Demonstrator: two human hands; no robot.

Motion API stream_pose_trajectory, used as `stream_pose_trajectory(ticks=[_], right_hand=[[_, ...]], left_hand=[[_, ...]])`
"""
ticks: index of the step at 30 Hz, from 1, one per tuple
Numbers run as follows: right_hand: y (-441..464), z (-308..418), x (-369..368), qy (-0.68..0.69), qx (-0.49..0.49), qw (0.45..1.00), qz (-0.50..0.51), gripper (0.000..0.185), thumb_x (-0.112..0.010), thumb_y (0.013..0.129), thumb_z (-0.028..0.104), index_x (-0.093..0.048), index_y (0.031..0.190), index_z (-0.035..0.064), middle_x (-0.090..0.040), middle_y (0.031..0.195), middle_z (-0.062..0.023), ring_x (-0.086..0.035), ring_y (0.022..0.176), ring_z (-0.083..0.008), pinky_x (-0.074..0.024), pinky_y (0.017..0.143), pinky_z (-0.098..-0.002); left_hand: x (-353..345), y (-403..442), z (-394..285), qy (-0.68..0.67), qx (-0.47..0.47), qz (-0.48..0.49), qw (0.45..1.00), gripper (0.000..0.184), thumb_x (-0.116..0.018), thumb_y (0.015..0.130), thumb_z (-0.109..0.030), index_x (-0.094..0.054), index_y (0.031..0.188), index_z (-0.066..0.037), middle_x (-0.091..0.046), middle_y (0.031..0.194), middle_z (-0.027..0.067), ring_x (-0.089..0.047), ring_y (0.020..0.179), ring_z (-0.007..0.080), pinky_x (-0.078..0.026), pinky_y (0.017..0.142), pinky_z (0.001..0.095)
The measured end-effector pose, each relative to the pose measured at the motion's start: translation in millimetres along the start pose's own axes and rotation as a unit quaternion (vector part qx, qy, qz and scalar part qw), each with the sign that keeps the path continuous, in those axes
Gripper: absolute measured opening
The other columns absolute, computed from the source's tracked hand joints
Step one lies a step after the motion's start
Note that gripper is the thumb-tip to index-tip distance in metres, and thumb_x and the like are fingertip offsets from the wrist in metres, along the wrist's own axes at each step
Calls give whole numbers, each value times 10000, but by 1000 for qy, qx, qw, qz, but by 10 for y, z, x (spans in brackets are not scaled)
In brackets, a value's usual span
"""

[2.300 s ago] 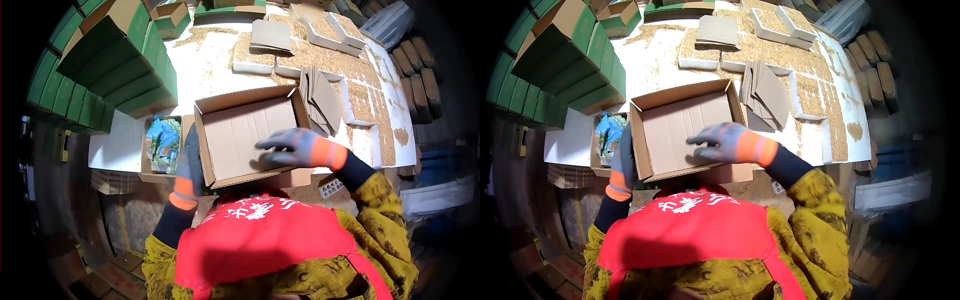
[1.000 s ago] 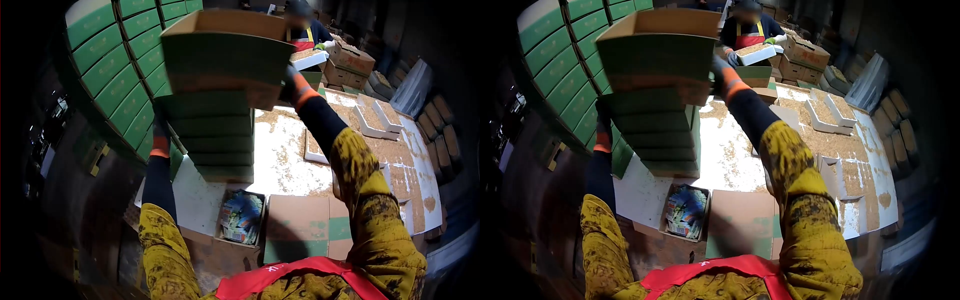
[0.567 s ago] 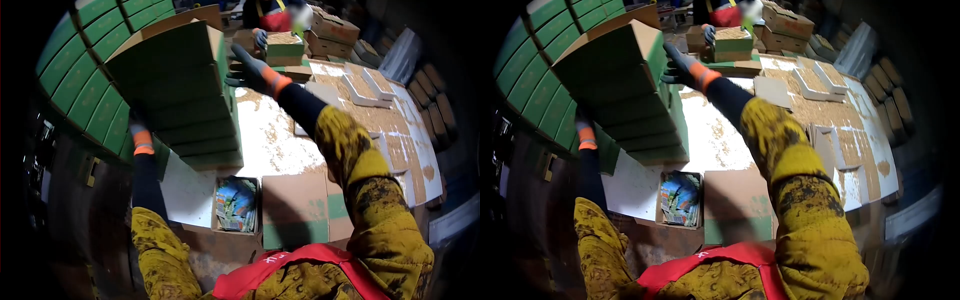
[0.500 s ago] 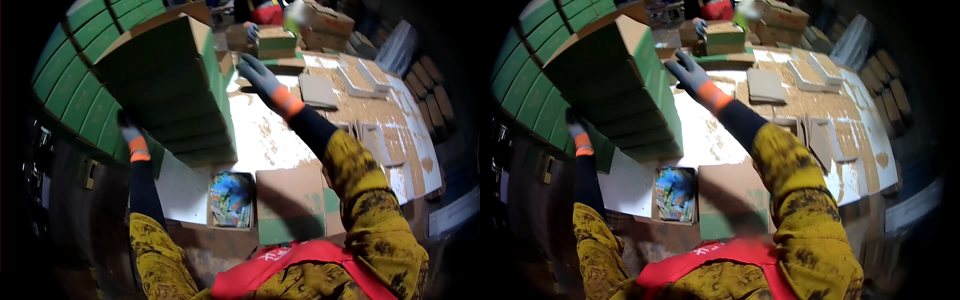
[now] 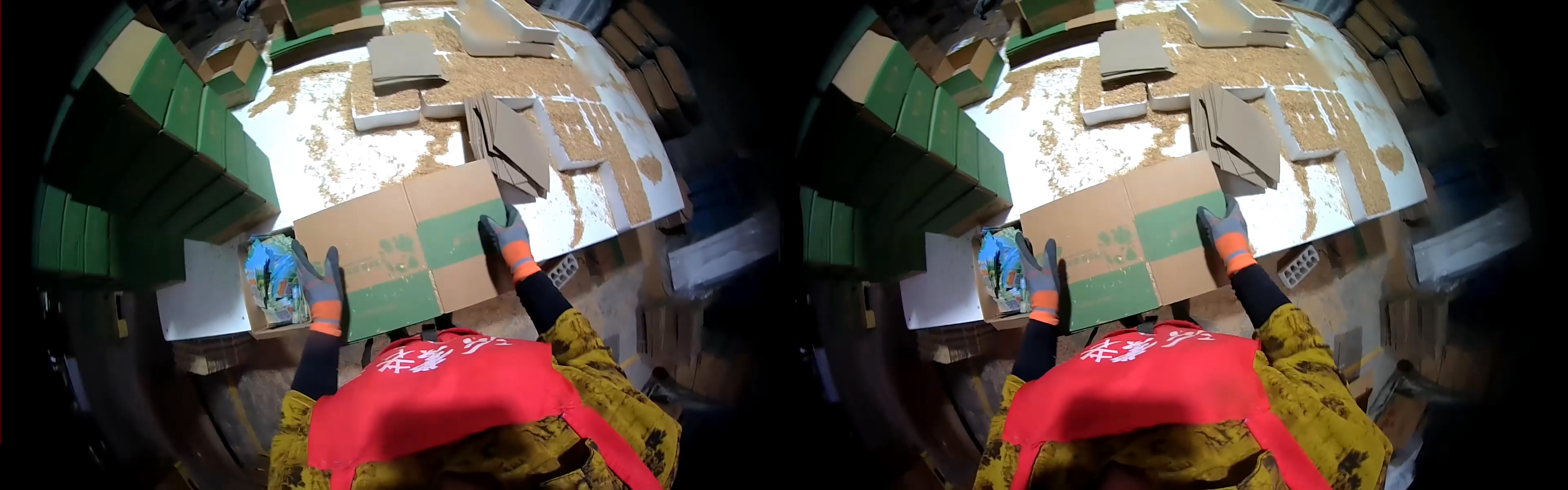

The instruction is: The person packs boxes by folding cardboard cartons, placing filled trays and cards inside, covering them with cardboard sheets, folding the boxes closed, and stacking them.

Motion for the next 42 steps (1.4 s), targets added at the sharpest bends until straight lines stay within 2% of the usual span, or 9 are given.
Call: stream_pose_trajectory(ticks=[8,14,18,26,31,35,39,41,42], right_hand=[[513,1268,572,190,117,964,146,254,-611,882,138,-546,1107,38,-590,973,-17,-531,883,-105,-437,798,-234],[-8,2180,650,9,423,898,-122,535,-616,845,162,-434,1328,19,-405,1398,-174,-370,1298,-316,-273,1080,-390],[-883,3088,-87,-359,573,728,114,713,-647,778,444,-424,1365,106,-363,1427,-157,-255,1342,-398,-107,1112,-540],[-1286,2838,397,-315,635,698,107,426,-719,636,289,-653,1052,229,-447,1350,-133,-290,1282,-482,-192,1065,-604],[-1098,2872,871,-45,388,895,217,147,-696,643,-15,-659,738,92,-333,1419,-267,-323,1329,-405,-301,1055,-427],[-1190,3039,624,-84,394,766,501,209,-759,610,100,-682,804,101,-492,1288,-245,-482,1205,-383,-392,997,-412],[-1014,3019,94,17,126,797,590,601,-724,752,78,-473,1296,33,-532,1276,-174,-517,1180,-242,-434,962,-347],[-859,2686,-181,46,34,839,542,622,-712,777,90,-428,1326,19,-556,1237,-144,-542,1138,-227,-447,944,-329],[-810,2424,-247,5,79,876,475,602,-713,777,104,-444,1310,26,-578,1198,-129,-565,1102,-242,-456,929,-327]], left_hand=[[813,217,-1994,343,-331,-89,874,511,-610,868,-290,-484,1278,-14,-523,1221,222,-479,1115,400,-374,948,448],[945,25,-2221,225,-240,282,901,205,-561,868,-165,-662,1021,-71,-669,864,107,-629,817,254,-481,730,352],[1082,18,-2352,93,-34,481,871,284,-628,866,-262,-675,1074,-74,-697,930,53,-622,829,138,-474,766,269],[1154,179,-2448,32,-82,435,896,322,-659,838,-339,-651,929,-30,-665,813,55,-568,743,114,-466,694,282],[1561,124,-2459,121,-88,141,979,285,-655,812,-247,-502,794,-7,-583,710,114,-577,678,183,-451,584,323],[1061,53,-2350,180,-209,101,956,340,-588,820,-373,-553,872,-39,-609,778,158,-596,769,351,-472,677,397],[235,352,-1700,5,62,526,848,562,-450,870,-619,-575,830,-72,-546,678,50,-537,624,173,-422,577,296],[193,455,-1480,-377,259,651,605,618,-337,874,-693,-542,756,-123,-435,658,-48,-425,587,74,-340,532,196],[187,460,-1383,-336,209,572,718,569,-367,892,-643,-550,773,-118,-460,677,-36,-454,608,93,-370,553,215]])
Point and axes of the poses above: each hand's wrist, its own y-axis towards the middle knuckle, its own x-axis out of the back of the hand, z = x × y, the point moved 4 cm from there along y, towards the middle knuckle
